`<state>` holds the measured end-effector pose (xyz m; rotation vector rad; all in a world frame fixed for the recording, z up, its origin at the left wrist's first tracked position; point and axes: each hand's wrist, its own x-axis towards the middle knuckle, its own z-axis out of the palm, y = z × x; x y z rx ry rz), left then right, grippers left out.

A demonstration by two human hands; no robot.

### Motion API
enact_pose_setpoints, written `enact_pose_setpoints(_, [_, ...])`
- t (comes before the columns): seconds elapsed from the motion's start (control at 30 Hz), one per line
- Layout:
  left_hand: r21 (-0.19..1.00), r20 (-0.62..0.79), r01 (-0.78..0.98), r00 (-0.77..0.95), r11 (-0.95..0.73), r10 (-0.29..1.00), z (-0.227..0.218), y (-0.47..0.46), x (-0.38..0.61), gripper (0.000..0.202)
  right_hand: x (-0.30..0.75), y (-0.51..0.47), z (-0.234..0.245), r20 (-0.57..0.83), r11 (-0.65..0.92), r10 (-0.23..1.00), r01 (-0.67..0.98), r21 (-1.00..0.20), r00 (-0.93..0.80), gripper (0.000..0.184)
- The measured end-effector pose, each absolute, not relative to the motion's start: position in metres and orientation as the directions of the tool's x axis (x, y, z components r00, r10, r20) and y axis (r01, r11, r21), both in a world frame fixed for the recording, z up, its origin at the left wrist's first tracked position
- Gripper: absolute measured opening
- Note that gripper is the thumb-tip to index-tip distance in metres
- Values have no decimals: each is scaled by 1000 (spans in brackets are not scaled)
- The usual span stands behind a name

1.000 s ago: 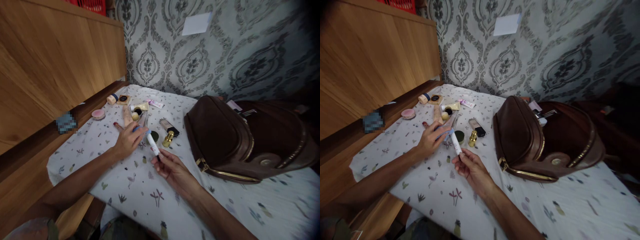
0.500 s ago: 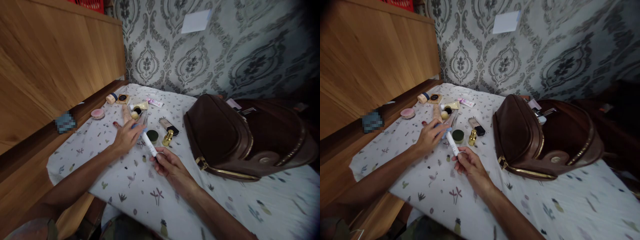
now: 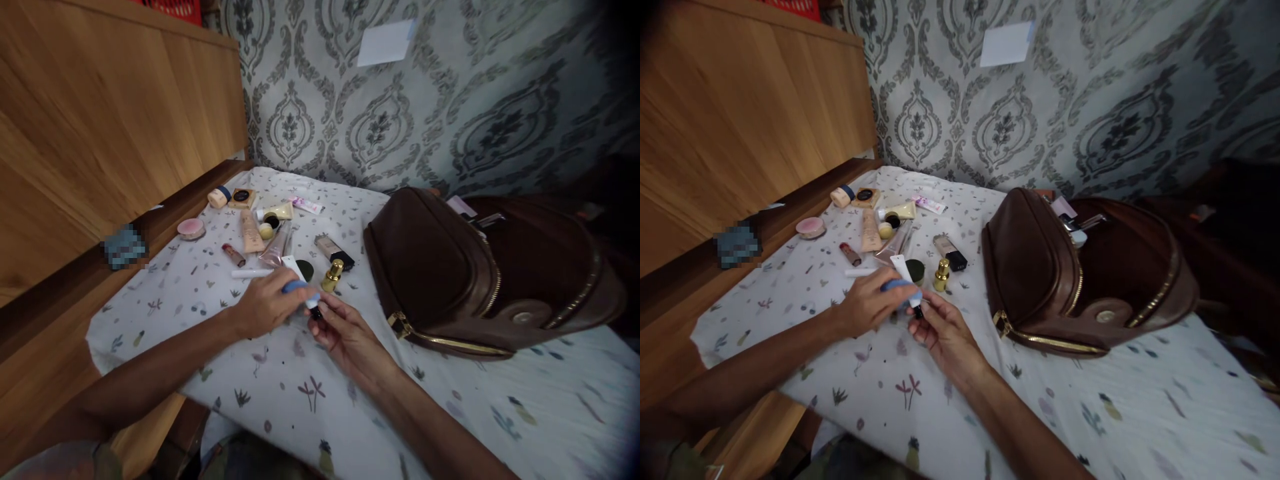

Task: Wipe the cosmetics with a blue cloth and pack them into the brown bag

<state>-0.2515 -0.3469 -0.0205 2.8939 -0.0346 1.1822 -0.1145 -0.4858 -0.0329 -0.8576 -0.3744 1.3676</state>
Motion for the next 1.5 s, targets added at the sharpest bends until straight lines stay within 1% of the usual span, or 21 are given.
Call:
enact_pose_setpoints(0.13, [136, 714, 131, 674, -982, 189, -21, -321, -253, 27, -115, -486, -32, -270, -67, 947, -712, -699, 176, 44])
enact_pose_setpoints(0.2, [176, 720, 177, 647, -968, 249, -20, -310, -253, 28, -115, -486, -31, -272, -69, 947, -717, -694, 172, 44])
enact_pose_setpoints(0.3, [206, 725, 194, 628, -959, 283, -19, -306, -253, 27, -115, -486, -30, -269, -68, 949, -722, -688, 167, 44])
enact_pose_setpoints(0.47, [260, 727, 133, 624, -956, 285, -20, -314, -252, 25, -117, -486, -28, -280, -81, 947, -727, -682, 157, 39])
enact_pose_setpoints(0.57, [291, 707, 67, 657, -954, 262, -21, -324, -251, 24, -117, -487, -27, -288, -87, 946, -739, -668, 150, 39])
enact_pose_setpoints(0.63, [291, 695, -26, 692, -956, 193, -21, -334, -251, 22, -117, -487, -27, -279, -75, 949, -758, -648, 145, 40])
enact_pose_setpoints(0.77, [252, 717, -262, 698, -931, -3, -19, -355, -250, 21, -113, -487, -29, -251, -45, 958, -798, -601, 136, 33])
enact_pose_setpoints(0.83, [234, 731, -305, 681, -923, -40, -18, -359, -250, 22, -111, -488, -30, -233, -50, 966, -803, -594, 112, 27])
enact_pose_setpoints(0.87, [233, 733, -293, 680, -927, -31, -18, -358, -250, 22, -111, -488, -30, -220, -57, 971, -801, -596, 94, 25])
enact_pose_setpoints(0.93, [246, 734, -224, 679, -943, 30, -18, -351, -251, 22, -112, -488, -28, -197, -77, 979, -794, -603, 55, 23])
enact_pose_setpoints(0.97, [266, 736, -178, 672, -947, 80, -17, -346, -251, 21, -113, -488, -27, -193, -86, 980, -790, -607, 41, 23])
enact_pose_setpoints(1.07, [372, 746, -55, 612, -927, 263, -16, -331, -250, 20, -117, -489, -24, -214, -105, 976, -770, -630, 42, 25])
enact_pose_setpoints(1.13, [446, 743, -11, 562, -895, 364, -13, -324, -250, 17, -118, -489, -23, -238, -101, 968, -751, -652, 76, 27])
enact_pose_setpoints(1.23, [501, 745, 10, 503, -865, 438, -9, -320, -250, 15, -118, -488, -25, -246, -42, 953, -725, -688, 178, 35])
enact_pose_setpoints(1.3, [477, 761, 16, 492, -879, 422, -9, -323, -251, 16, -117, -487, -27, -239, 9, 935, -690, -724, 262, 40])
enact_pose_setpoints(1.33, [440, 770, 10, 509, -898, 384, -10, -326, -252, 17, -117, -487, -28, -236, 22, 926, -666, -746, 295, 42])
enact_pose_setpoints(1.4, [321, 777, -38, 582, -946, 240, -13, -332, -254, 19, -117, -486, -30, -222, 30, 915, -605, -796, 337, 44])
enact_pose_setpoints(1.47, [190, 752, -92, 654, -978, 85, -17, -338, -254, 21, -118, -487, -31, -196, 27, 914, -535, -844, 355, 44])
enact_pose_setpoints(1.5, [143, 733, -99, 679, -985, 38, -19, -339, -254, 21, -119, -487, -31, -177, 29, 915, -498, -867, 362, 45])
